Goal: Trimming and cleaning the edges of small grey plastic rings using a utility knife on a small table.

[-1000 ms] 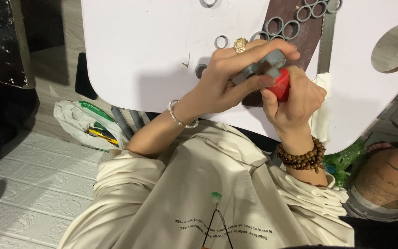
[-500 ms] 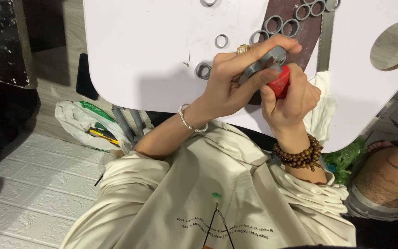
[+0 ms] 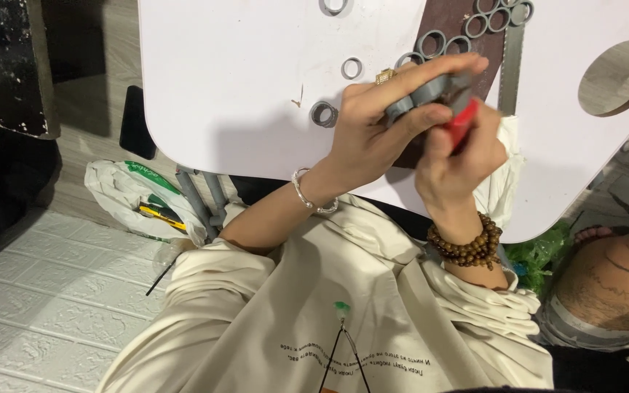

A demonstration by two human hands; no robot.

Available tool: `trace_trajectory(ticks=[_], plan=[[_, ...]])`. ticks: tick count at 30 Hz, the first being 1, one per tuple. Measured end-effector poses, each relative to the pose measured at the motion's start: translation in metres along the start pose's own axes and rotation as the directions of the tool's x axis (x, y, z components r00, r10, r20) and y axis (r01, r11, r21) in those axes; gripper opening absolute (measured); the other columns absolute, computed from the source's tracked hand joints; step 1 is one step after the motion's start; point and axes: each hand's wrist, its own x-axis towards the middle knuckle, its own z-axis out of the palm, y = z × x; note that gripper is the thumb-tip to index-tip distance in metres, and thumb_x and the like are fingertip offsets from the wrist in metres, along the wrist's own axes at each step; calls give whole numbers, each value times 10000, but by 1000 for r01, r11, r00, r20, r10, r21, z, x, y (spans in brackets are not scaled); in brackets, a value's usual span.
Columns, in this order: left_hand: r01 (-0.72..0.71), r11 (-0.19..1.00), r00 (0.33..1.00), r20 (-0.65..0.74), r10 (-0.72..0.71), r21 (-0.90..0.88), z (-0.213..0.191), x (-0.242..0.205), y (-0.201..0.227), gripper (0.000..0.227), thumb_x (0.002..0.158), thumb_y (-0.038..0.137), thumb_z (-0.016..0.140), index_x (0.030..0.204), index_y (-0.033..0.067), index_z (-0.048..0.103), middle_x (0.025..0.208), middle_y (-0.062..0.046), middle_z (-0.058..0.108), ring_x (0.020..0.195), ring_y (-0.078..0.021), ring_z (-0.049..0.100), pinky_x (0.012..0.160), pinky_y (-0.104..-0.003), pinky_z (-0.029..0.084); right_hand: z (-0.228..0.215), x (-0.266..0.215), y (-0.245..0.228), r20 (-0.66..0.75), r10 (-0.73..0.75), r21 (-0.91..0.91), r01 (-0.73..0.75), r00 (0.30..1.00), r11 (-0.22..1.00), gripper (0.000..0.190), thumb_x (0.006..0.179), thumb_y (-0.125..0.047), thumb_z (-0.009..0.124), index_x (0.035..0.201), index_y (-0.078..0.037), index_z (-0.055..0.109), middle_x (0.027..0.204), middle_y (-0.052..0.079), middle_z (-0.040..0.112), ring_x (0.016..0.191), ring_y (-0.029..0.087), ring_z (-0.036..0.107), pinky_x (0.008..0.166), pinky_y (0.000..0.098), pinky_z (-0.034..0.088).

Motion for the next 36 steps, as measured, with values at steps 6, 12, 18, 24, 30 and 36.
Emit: trace_trajectory(ticks=[6, 12, 18, 24, 30, 36], plan=[[260, 959, 948, 221, -231, -114, -30, 17, 36, 310, 1188, 346, 480, 1468, 219, 516, 1468, 80, 734, 595, -37, 414, 586, -180, 423, -20, 12, -4, 82, -91, 136, 79, 992, 988, 582, 1166, -474, 413, 1065, 79, 560, 845, 133, 564, 689, 248, 544, 645, 385, 435], [260, 955, 898, 398, -185, -144, -52, 21, 38, 439, 1138, 469, 473, 1462, 172, 473, 1440, 38, 735, 666, -43, 449, 594, -184, 342, -42, 20, 0, 258, -245, -68, 270, 935, 960, 491, 1166, -345, 496, 1113, 114, 662, 878, 184, 622, 669, 318, 525, 631, 412, 418], [346, 934, 861, 426, -277, -92, -59, 20, 43, 321, 1106, 283, 600, 1400, 161, 557, 1305, -6, 759, 924, -82, 702, 701, -198, 568, -43, 20, -5, 385, -270, -145, 346, 883, 927, 441, 1168, -348, 569, 1203, 71, 700, 921, 151, 689, 722, 295, 634, 629, 378, 429], [182, 983, 929, 323, -181, 27, -62, 2, 31, 354, 1109, 352, 586, 1368, 111, 606, 1021, 16, 793, 617, -66, 542, 564, -197, 412, -30, 5, -4, 341, -295, -196, 375, 892, 906, 447, 1167, -368, 551, 1145, 54, 697, 855, 88, 643, 625, 212, 567, 556, 320, 335], [81, 996, 966, 242, -86, 30, -61, -10, 31, 306, 1148, 309, 569, 1388, 120, 584, 1231, -29, 800, 785, -85, 680, 710, -206, 544, -25, 2, -18, 314, -308, -224, 385, 898, 895, 470, 1173, -382, 521, 1168, 64, 669, 890, 113, 670, 642, 229, 604, 541, 339, 414], [106, 992, 978, 172, -116, 66, -57, -18, 26, 292, 1123, 262, 623, 1382, 126, 616, 1220, 8, 812, 621, -60, 496, 612, -190, 465, -13, -7, -17, 244, -329, -233, 385, 912, 893, 436, 1170, -342, 531, 1129, 74, 656, 882, 120, 646, 626, 230, 557, 525, 335, 391]])
